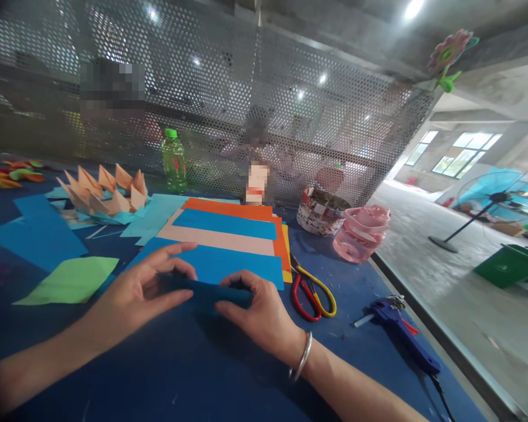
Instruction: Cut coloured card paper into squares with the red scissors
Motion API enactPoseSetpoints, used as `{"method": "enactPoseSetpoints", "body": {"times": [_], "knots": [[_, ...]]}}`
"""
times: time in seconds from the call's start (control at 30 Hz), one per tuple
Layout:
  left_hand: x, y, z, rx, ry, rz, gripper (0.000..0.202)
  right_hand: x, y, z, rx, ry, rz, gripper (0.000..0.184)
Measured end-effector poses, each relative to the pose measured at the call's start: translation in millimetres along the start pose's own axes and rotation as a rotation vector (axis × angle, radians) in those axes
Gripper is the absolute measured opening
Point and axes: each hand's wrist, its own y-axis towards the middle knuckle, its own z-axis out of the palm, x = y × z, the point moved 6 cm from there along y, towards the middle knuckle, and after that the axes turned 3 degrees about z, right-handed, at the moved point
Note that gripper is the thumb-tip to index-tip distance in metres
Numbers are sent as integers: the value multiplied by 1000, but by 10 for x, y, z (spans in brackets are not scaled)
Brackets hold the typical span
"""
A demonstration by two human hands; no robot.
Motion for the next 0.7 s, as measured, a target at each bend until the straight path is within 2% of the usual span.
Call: {"method": "enactPoseSetpoints", "body": {"times": [0.2,0.33,0.43,0.57,0.7], "knots": [[109,39,9,0,-310,-210,55,-35,-4,-23,-43,-91,17,25],[163,12,136,114,-468,-348,36,-80,-3,-4,-15,-45,52,23],[176,-8,201,159,-529,-364,28,-83,-5,31,18,6,42,17],[174,-40,226,158,-543,-379,29,-79,-14,52,12,50,30,13],[106,-50,239,173,-548,-346,24,-82,-21,51,5,29,26,17]]}}
